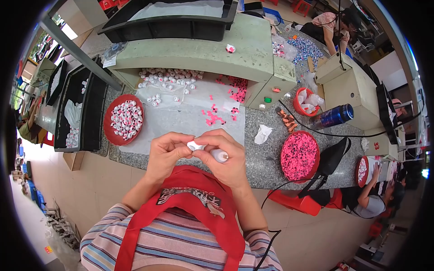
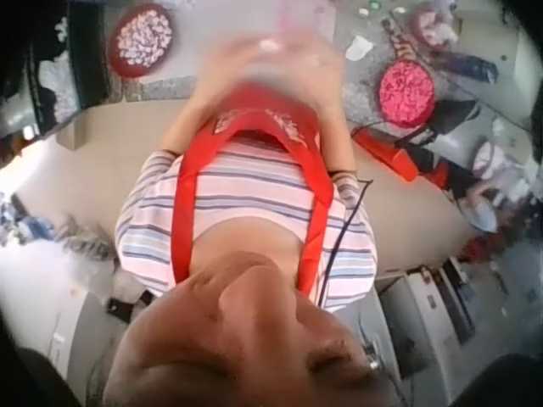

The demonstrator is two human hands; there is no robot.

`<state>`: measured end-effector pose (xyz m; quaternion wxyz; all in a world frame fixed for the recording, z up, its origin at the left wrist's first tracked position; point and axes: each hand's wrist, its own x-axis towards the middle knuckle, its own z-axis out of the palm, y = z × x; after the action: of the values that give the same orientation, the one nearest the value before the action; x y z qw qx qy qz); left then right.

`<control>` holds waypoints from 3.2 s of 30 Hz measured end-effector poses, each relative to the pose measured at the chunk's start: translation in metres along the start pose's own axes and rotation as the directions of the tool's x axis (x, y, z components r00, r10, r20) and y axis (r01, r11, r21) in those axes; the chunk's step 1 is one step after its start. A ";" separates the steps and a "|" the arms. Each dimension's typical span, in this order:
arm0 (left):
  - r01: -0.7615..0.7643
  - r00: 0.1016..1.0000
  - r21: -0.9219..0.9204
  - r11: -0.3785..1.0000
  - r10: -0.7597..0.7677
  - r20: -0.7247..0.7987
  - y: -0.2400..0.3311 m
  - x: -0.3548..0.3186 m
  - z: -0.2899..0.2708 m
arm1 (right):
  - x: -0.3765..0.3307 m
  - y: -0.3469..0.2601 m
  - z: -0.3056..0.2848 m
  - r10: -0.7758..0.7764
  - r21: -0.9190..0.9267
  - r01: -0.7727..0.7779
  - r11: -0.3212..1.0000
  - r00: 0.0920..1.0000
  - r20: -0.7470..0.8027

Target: Assembling small plastic figurines by applying glue to white figurine heads and attaching pink bows.

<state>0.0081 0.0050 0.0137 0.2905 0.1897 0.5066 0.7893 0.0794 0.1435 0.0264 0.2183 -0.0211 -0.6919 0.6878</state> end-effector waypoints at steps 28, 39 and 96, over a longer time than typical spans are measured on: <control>-0.031 1.000 -0.075 0.997 0.030 -0.005 0.008 -0.007 0.006 | -0.013 -0.001 0.013 0.192 0.193 -0.180 0.965 0.980 -0.044; -0.047 0.998 -0.090 0.995 0.050 0.026 0.010 -0.009 0.005 | -0.012 -0.003 0.011 0.156 0.168 -0.151 0.974 0.988 -0.017; -0.062 0.998 -0.099 0.993 0.062 0.000 0.002 -0.010 0.004 | -0.015 0.005 0.016 0.146 0.217 -0.134 0.967 0.988 -0.042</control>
<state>0.0171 0.0007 0.0171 0.2756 0.1920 0.4603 0.8217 0.0858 0.1237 0.0180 0.1902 -0.0665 -0.6043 0.7709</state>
